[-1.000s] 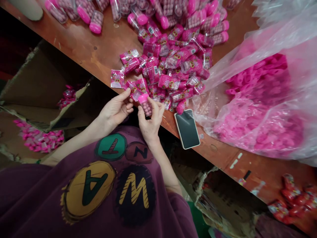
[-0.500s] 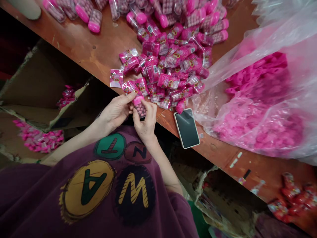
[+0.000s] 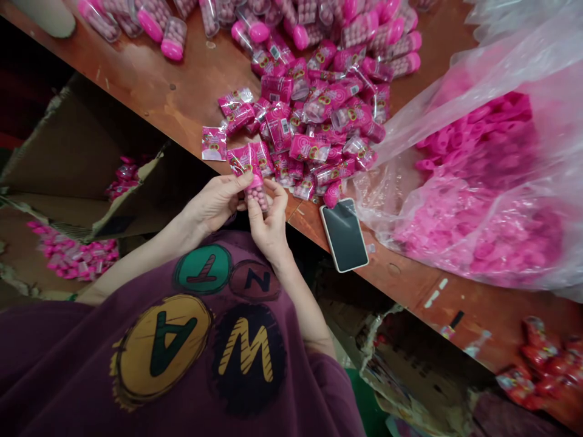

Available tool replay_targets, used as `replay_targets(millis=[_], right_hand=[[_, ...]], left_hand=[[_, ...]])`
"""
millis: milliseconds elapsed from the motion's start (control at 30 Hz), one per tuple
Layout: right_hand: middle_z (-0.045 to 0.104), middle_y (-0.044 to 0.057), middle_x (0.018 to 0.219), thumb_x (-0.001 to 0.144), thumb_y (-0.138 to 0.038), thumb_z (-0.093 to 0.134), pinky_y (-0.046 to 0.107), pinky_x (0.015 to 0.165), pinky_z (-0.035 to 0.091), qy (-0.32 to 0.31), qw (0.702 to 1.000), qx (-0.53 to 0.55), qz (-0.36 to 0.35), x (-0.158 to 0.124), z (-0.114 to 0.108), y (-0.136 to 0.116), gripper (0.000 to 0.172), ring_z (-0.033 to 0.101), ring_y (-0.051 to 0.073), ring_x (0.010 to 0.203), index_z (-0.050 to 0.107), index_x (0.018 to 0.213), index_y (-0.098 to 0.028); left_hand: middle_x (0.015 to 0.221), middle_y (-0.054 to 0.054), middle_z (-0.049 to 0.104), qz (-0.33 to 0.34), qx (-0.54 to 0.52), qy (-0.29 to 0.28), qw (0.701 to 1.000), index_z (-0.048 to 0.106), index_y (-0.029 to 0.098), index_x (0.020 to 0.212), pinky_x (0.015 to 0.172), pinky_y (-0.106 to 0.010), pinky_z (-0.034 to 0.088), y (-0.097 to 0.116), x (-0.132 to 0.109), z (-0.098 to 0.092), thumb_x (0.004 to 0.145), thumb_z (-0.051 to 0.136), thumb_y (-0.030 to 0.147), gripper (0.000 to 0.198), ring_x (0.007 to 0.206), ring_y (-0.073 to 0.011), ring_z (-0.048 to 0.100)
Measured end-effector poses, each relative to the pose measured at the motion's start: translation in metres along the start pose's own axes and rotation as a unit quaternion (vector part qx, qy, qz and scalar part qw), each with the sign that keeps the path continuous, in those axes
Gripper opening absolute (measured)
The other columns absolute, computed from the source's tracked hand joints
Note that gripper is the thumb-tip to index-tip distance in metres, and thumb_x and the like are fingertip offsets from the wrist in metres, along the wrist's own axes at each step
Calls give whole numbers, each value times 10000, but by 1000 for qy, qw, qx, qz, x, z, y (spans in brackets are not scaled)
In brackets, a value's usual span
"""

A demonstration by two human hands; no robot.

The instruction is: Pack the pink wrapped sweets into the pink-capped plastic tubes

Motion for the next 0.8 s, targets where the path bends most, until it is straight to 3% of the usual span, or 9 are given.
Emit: replay_targets(millis=[67,167,267,367,433,533,600,700,800], right_hand=[[630,49,1115,934,-547,676,341,888,599,2,1000,-5,-15,1,0,-4,556,686,162,952,394,1351,-312],[625,22,1051,926,-542,688,287,710,593,-16,998,42,32,2,4,-1,563,657,131,798,390,1356,-334],[564,-44,881,931,-544,672,217,448,427,-43,988,115,90,2,8,1,521,448,69,510,393,1328,-354],[448,-90,741,962,-540,619,203,388,314,-90,975,159,127,1,15,3,478,274,58,431,392,1343,-360],[475,-72,769,951,-542,635,217,428,384,-91,979,137,118,2,15,5,522,371,76,477,388,1371,-357],[586,10,1007,907,-539,705,264,615,538,-47,995,66,62,5,7,5,626,600,129,754,380,1408,-352],[593,23,1038,924,-557,676,288,652,552,-55,996,47,57,5,7,8,636,620,147,801,360,1440,-361],[581,-18,914,954,-580,619,295,573,515,-126,985,87,84,3,12,12,630,537,118,606,338,1480,-375],[622,-32,921,913,-542,699,307,622,546,-160,975,128,91,4,12,13,670,559,102,587,380,1472,-358]], left_hand=[[652,-12,627,3,-4,6,1000,650,128,696,517,-219,381,-1,1,-1,773,880,442,397,568,-73,542],[656,-2,622,8,-4,15,1000,651,128,714,522,-215,372,0,0,-2,785,875,422,377,556,-62,523],[636,3,605,1,4,14,1000,642,129,703,525,-215,363,2,-2,-2,807,855,432,385,545,-56,508],[622,6,591,-9,11,-2,1000,635,127,695,514,-214,342,1,-4,-2,806,855,436,395,533,-52,492],[632,5,600,-6,15,0,1000,641,125,709,508,-209,329,0,-5,-5,792,869,414,378,538,-50,490],[667,-7,629,-2,25,11,1000,663,121,742,505,-204,325,-4,-6,-10,785,876,399,353,554,-53,507],[669,-9,630,-3,29,11,1000,677,121,761,498,-205,322,-8,-6,-11,790,871,407,347,553,-56,515],[622,-5,597,-8,28,5,1000,656,127,716,476,-215,306,-9,-8,-9,806,852,451,388,517,-60,511],[587,0,568,0,38,-18,999,630,132,674,465,-228,293,-7,-10,-6,821,833,480,428,483,-65,516]])
Point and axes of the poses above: each hand's wrist, its own x-axis towards the middle knuckle, its own z-axis out of the palm, y = z × x, the point moved 9 cm from there along x, towards the middle knuckle
